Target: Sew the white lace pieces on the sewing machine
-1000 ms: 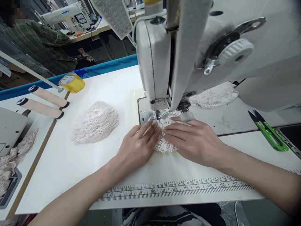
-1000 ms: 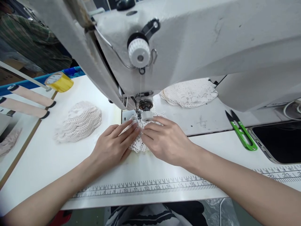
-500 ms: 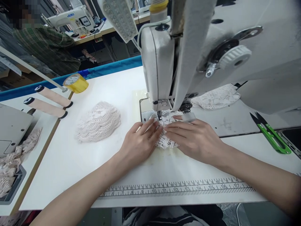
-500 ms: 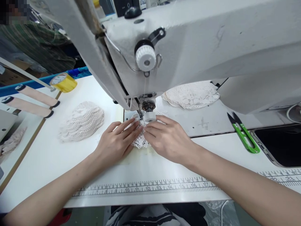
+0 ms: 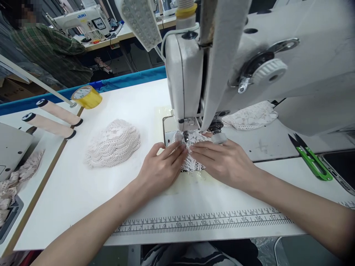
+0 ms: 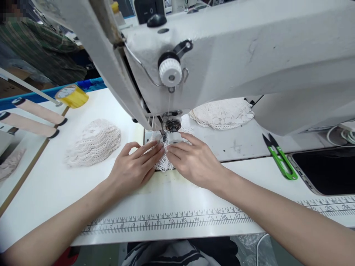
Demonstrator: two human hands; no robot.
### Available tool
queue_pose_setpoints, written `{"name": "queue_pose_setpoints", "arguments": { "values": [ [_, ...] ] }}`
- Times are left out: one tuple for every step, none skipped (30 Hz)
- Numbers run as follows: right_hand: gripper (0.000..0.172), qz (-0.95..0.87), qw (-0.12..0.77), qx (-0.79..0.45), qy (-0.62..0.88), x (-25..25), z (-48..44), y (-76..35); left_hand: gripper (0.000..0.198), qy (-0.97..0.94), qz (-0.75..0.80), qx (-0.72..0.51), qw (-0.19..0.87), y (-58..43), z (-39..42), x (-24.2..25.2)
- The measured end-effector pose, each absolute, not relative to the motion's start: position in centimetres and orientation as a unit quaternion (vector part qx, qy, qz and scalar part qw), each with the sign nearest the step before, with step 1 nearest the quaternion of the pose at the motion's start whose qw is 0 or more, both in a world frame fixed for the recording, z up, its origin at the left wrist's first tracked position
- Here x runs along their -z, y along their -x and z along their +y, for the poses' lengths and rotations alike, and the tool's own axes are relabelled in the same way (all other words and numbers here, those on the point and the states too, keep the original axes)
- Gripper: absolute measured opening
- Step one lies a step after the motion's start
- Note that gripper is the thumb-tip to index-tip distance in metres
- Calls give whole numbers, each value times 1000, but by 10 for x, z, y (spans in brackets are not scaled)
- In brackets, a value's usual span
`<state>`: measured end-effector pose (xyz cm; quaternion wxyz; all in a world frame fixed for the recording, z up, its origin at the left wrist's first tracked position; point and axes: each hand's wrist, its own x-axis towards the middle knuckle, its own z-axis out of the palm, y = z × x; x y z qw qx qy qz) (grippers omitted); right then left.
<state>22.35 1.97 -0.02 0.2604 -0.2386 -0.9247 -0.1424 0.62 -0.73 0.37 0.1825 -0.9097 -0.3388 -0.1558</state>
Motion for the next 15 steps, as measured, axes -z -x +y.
{"name": "queue_pose_setpoints", "arguments": {
  "values": [
    [33, -925, 260, 145, 237, 0, 20, -223, 29, 910, -340, 156, 179, -6, -7, -4],
    [32, -925, 260, 148, 236, 0, 20, -223, 29, 910, -341, 155, 175, -6, -7, -4],
    [33, -925, 259, 150, 236, 0, 20, -223, 29, 910, -343, 156, 173, -6, -6, -4],
    [33, -924, 259, 152, 236, 0, 20, -223, 29, 910, -345, 155, 172, -6, -5, -4],
    [33, -924, 258, 154, 237, 0, 21, -223, 29, 909, -347, 156, 173, -5, -4, -4],
    [33, -924, 257, 157, 237, 0, 21, -223, 29, 907, -349, 157, 175, -5, -3, -4],
    [32, -924, 256, 160, 236, 0, 21, -223, 28, 906, -351, 159, 176, -5, -3, -3],
    [31, -924, 256, 163, 234, 0, 21, -223, 28, 906, -349, 163, 176, -5, -4, -3],
    [29, -924, 255, 167, 232, 1, 21, -223, 29, 907, -346, 166, 173, -6, -5, -3],
    [28, -924, 255, 170, 230, 1, 20, -223, 29, 909, -340, 171, 170, -6, -6, -3],
    [27, -923, 256, 174, 228, 1, 19, -223, 29, 911, -334, 176, 167, -7, -8, -3],
    [26, -923, 256, 177, 228, 1, 18, -223, 29, 912, -330, 179, 164, -7, -10, -3],
    [26, -922, 255, 178, 229, 1, 17, -223, 28, 913, -328, 182, 163, -8, -12, -3],
    [27, -922, 255, 179, 230, 1, 17, -223, 27, 912, -330, 184, 163, -8, -13, -3],
    [27, -923, 254, 178, 229, 2, 16, -223, 26, 910, -333, 185, 163, -9, -14, -3]
  ]
}}
